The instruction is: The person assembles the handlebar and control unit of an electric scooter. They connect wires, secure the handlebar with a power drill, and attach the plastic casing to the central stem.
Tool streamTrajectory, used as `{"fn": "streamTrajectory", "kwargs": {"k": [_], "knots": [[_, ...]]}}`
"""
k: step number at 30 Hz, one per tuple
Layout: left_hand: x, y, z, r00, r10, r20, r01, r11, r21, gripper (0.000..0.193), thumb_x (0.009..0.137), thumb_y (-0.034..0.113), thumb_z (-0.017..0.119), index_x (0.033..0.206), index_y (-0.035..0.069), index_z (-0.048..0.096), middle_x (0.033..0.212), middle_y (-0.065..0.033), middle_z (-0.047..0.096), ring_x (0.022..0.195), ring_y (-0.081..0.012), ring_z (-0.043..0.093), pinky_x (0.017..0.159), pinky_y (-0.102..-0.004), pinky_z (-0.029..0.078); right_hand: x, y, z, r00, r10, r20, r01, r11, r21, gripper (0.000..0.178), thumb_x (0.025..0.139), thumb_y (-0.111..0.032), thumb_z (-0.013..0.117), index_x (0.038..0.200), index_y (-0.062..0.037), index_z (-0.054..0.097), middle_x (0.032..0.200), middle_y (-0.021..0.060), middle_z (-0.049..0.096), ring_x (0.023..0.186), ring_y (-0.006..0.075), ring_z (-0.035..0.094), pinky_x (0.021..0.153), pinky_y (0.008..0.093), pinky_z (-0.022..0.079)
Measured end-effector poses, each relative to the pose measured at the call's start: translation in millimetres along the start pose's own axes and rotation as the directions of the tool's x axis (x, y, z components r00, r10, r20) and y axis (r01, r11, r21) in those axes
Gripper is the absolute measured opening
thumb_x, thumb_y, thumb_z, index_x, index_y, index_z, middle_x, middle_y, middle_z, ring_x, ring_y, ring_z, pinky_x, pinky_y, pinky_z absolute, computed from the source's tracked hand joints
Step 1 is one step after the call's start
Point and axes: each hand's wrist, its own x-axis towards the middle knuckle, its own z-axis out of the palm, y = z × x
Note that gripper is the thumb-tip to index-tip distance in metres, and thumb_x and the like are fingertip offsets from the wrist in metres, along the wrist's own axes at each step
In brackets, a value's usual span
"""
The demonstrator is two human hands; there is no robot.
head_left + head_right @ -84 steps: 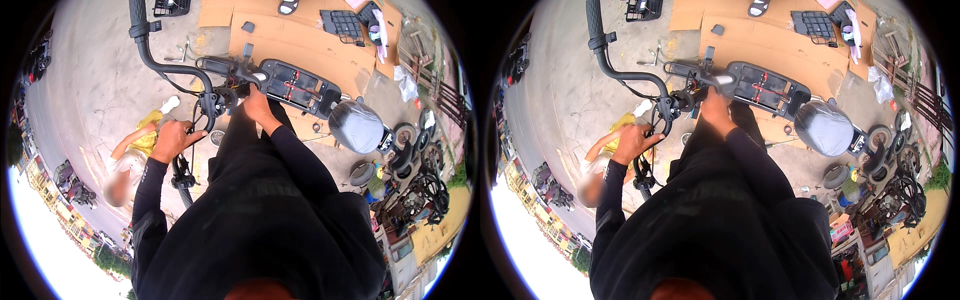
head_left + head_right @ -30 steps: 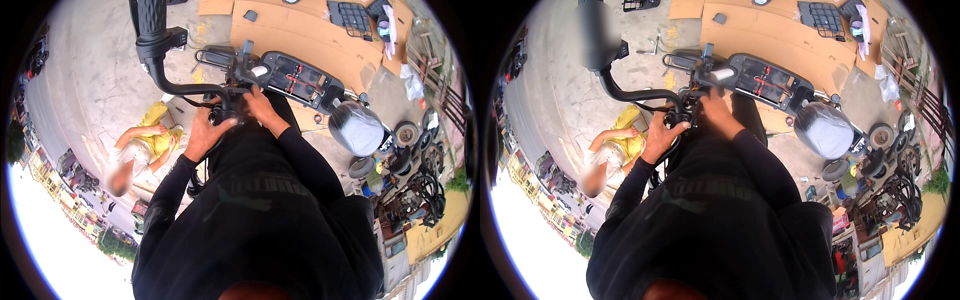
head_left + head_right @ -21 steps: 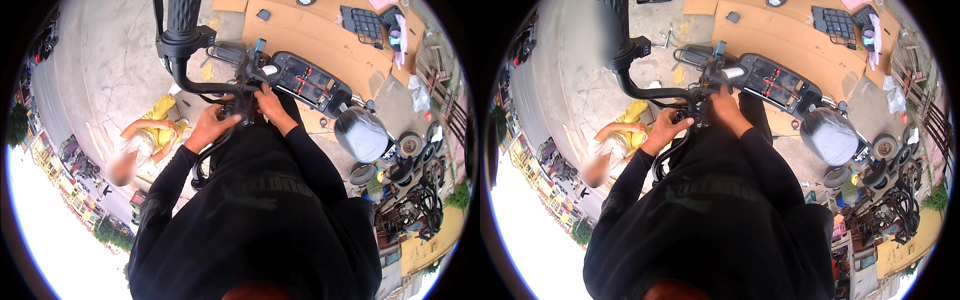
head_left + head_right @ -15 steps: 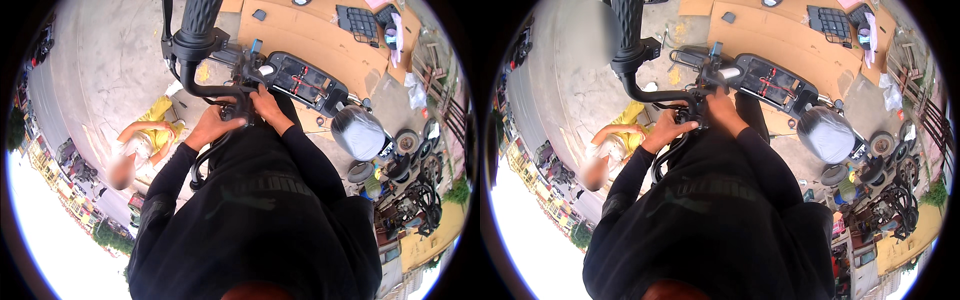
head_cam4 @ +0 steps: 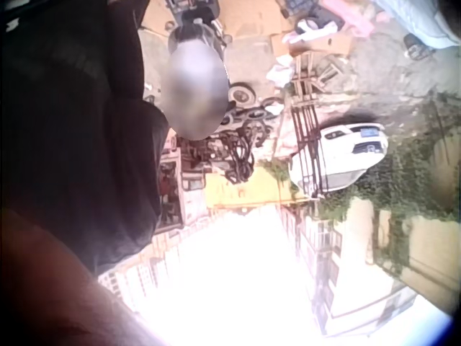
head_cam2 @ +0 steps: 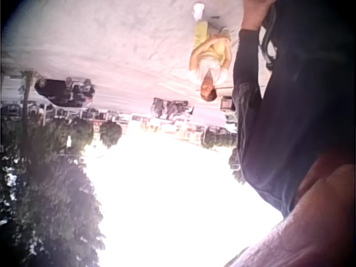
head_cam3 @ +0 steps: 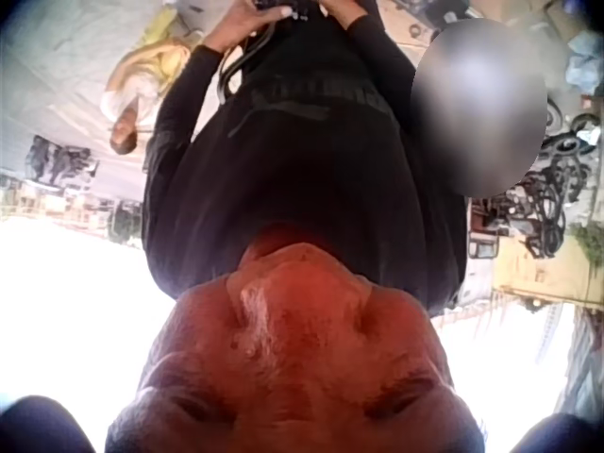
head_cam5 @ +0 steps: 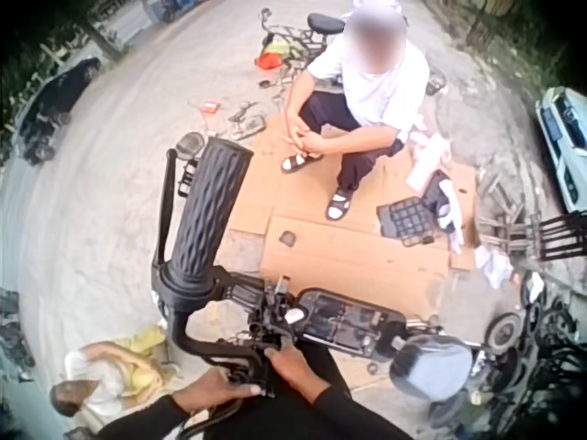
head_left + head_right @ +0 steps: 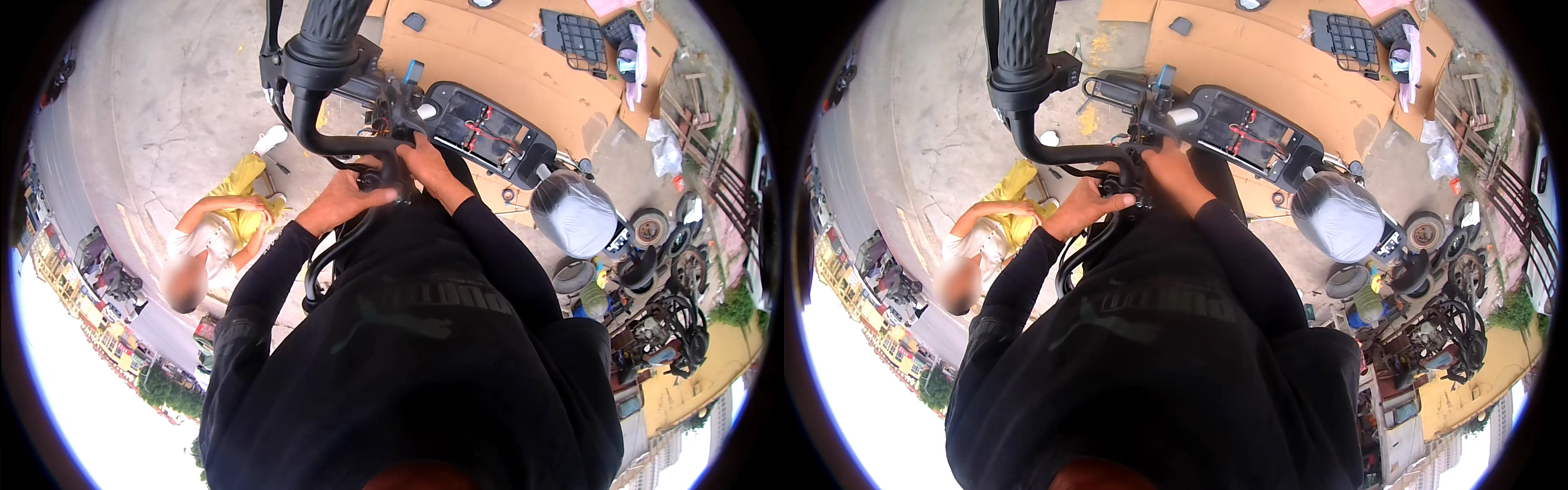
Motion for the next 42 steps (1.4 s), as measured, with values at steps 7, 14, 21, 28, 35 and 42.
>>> {"fn": "streamTrajectory", "kwargs": {"k": [7, 14, 21, 28, 35, 42], "knots": [[3.6, 10.7, -1.7, 1.0, -0.007, 0.024, 0.008, 0.997, -0.072, 0.038, 0.089, 0.019, 0.082, 0.119, 0.003, 0.065, 0.108, -0.0018, 0.069, 0.101, -0.0097, 0.062, 0.095, -0.0278, 0.048, 9.5, 8.7, 3.1, 0.999, -0.009, -0.033, 0.01, 1.0, 0.029, 0.061, 0.09, -0.033, 0.062, 0.131, 0.0099, 0.046, 0.11, 0.033, 0.068, 0.107, 0.0437, 0.068, 0.09, 0.0468, 0.052], [14.2, 19.1, -8.2, 0.997, -0.047, 0.066, 0.048, 0.999, -0.015, 0.04, 0.089, 0.025, 0.082, 0.117, 0.002, 0.066, 0.104, -0.0014, 0.069, 0.097, -0.0086, 0.062, 0.09, -0.0268, 0.048, 10.1, 15.7, 3.9, 0.989, -0.128, -0.068, 0.13, 0.991, 0.028, 0.051, 0.091, -0.032, 0.061, 0.122, 0.0073, 0.054, 0.103, 0.0281, 0.07, 0.099, 0.0391, 0.07, 0.085, 0.0439, 0.053], [20.4, 31.6, 0.4, 0.998, -0.058, 0.016, 0.057, 0.995, 0.078, 0.05, 0.086, 0.032, 0.084, 0.117, -0.002, 0.065, 0.096, -0.0041, 0.071, 0.089, -0.0083, 0.063, 0.083, -0.0258, 0.05, -61.3, -11.9, -6.3, 0.971, -0.162, -0.178, 0.165, 0.986, 0.003, 0.061, 0.101, -0.032, 0.054, 0.148, 0.0064, 0.045, 0.132, 0.0274, 0.064, 0.122, 0.0348, 0.065, 0.1, 0.0385, 0.05], [27.2, 39.9, 23.6, 0.998, -0.017, -0.052, 0.035, 0.924, 0.381, 0.057, 0.08, 0.04, 0.086, 0.114, -0.002, 0.066, 0.097, -0.01, 0.073, 0.091, -0.0168, 0.069, 0.084, -0.0324, 0.053, -74.1, 40.9, -50.4, 0.956, -0.214, -0.202, 0.242, 0.962, 0.128, 0.042, 0.109, -0.027, 0.045, 0.14, -0.0003, 0.054, 0.127, 0.0137, 0.067, 0.109, 0.0195, 0.066, 0.091, 0.0338, 0.052], [49.3, 31.7, 35.5, 0.999, 0.028, -0.028, -0.012, 0.884, 0.466, 0.058, 0.079, 0.046, 0.084, 0.113, 0.002, 0.067, 0.1, -0.0151, 0.072, 0.095, -0.0302, 0.07, 0.088, -0.0377, 0.053, -118.7, 9.2, -57.0, 0.886, -0.464, 0.002, 0.461, 0.88, 0.112, 0.052, 0.108, -0.029, 0.048, 0.15, 0.0011, 0.043, 0.141, 0.017, 0.055, 0.12, 0.023, 0.06, 0.097, 0.0356, 0.051], [62.8, 30.6, 20.9, 0.996, -0.074, 0.045, 0.053, 0.931, 0.36, 0.064, 0.081, 0.04, 0.084, 0.122, -0.003, 0.062, 0.106, -0.014, 0.07, 0.101, -0.0217, 0.066, 0.092, -0.0355, 0.051, -112.2, 5.3, -47.5, 0.924, -0.374, -0.078, 0.377, 0.925, 0.035, 0.057, 0.101, -0.015, 0.062, 0.15, 0.0041, 0.039, 0.147, 0.0256, 0.05, 0.137, 0.034, 0.053, 0.104, 0.0384, 0.051]]}}
